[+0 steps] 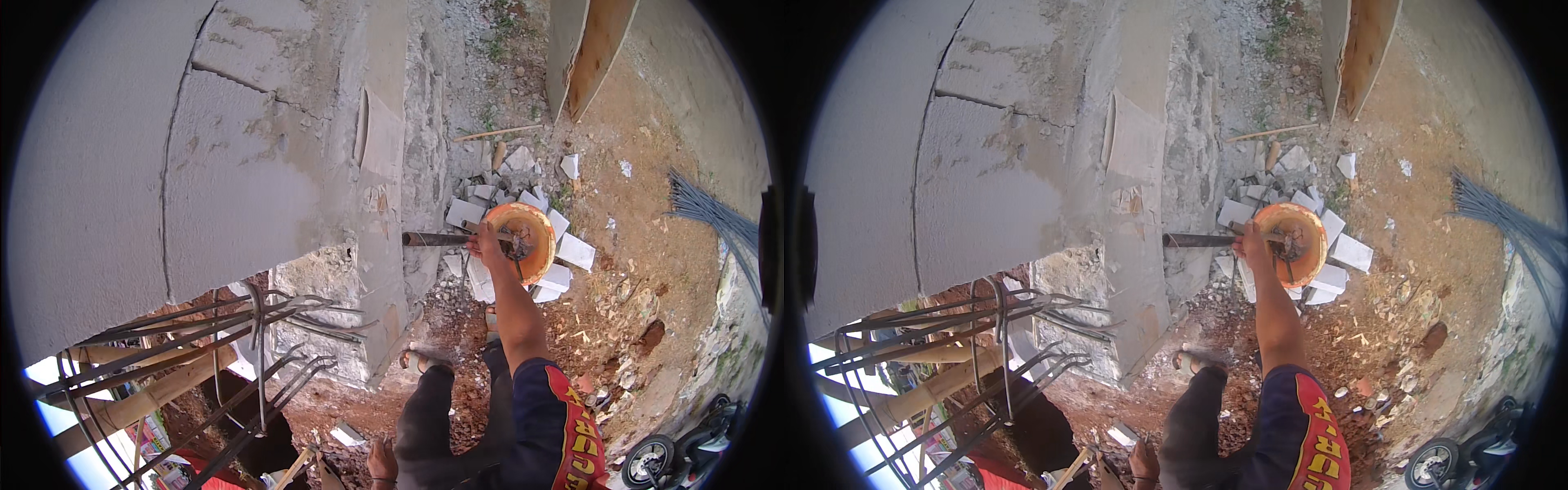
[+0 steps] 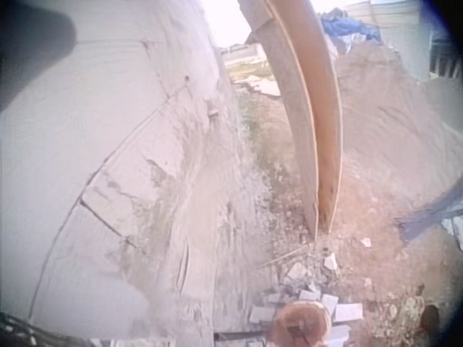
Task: The person secures a vertical rebar cage using a hammer and pliers. They repeatedly tap the cage to align it, then use pliers to twist and tighten wire ties around the rebar intersections.
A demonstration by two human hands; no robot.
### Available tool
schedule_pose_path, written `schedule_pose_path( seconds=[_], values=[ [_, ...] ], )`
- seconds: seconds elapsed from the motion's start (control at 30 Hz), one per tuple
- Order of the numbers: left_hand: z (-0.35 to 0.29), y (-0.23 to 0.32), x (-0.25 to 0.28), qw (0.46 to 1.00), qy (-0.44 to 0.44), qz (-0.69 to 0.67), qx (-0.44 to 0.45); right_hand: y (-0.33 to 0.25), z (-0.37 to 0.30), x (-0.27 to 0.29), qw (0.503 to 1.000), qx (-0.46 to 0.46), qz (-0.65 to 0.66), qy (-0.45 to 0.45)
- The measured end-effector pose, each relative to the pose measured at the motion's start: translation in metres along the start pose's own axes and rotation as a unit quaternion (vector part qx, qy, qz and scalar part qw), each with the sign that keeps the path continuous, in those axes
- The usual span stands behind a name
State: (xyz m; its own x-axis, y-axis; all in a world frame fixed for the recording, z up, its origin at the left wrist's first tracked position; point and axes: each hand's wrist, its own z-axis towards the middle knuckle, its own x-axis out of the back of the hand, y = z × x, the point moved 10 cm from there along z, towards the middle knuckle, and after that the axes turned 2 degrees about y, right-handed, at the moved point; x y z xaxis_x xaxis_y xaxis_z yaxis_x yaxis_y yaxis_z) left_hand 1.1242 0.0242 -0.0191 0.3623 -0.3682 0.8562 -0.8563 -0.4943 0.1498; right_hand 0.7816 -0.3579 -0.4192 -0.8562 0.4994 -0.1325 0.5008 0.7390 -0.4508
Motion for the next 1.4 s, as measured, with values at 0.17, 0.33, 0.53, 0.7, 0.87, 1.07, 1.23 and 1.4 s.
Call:
schedule_pose_path(
  seconds=[0.17, 0.33, 0.53, 0.7, 0.87, 1.07, 1.23, 1.4],
  values=[
    [-0.006, -0.056, -0.017, 0.997, -0.032, 0.015, 0.073, 0.033, 0.069, -0.002, 0.989, -0.115, 0.095, 0.025],
    [-0.001, -0.040, -0.005, 0.997, -0.023, -0.021, 0.072, 0.052, 0.025, 0.055, 0.957, -0.025, 0.282, 0.065],
    [0.014, -0.007, 0.039, 0.997, 0.022, -0.071, 0.038, 0.040, -0.088, 0.127, 0.953, -0.083, 0.285, 0.058],
    [0.019, 0.004, 0.076, 0.991, 0.066, -0.117, 0.005, -0.010, -0.178, 0.144, 0.948, -0.060, 0.307, -0.061],
    [0.036, -0.008, 0.099, 0.984, 0.096, -0.142, -0.040, -0.049, -0.266, 0.124, 0.950, -0.015, 0.306, -0.068],
    [0.080, -0.025, 0.142, 0.957, 0.154, -0.177, -0.170, -0.104, -0.475, 0.058, 0.912, 0.158, 0.309, -0.220],
    [0.138, -0.058, 0.227, 0.918, 0.201, -0.307, -0.147, -0.108, -0.649, -0.021, 0.899, 0.339, 0.172, -0.220],
    [0.163, -0.030, 0.361, 0.805, 0.109, -0.542, -0.214, -0.120, -0.719, -0.094, 0.878, 0.296, 0.263, -0.270]
  ],
)
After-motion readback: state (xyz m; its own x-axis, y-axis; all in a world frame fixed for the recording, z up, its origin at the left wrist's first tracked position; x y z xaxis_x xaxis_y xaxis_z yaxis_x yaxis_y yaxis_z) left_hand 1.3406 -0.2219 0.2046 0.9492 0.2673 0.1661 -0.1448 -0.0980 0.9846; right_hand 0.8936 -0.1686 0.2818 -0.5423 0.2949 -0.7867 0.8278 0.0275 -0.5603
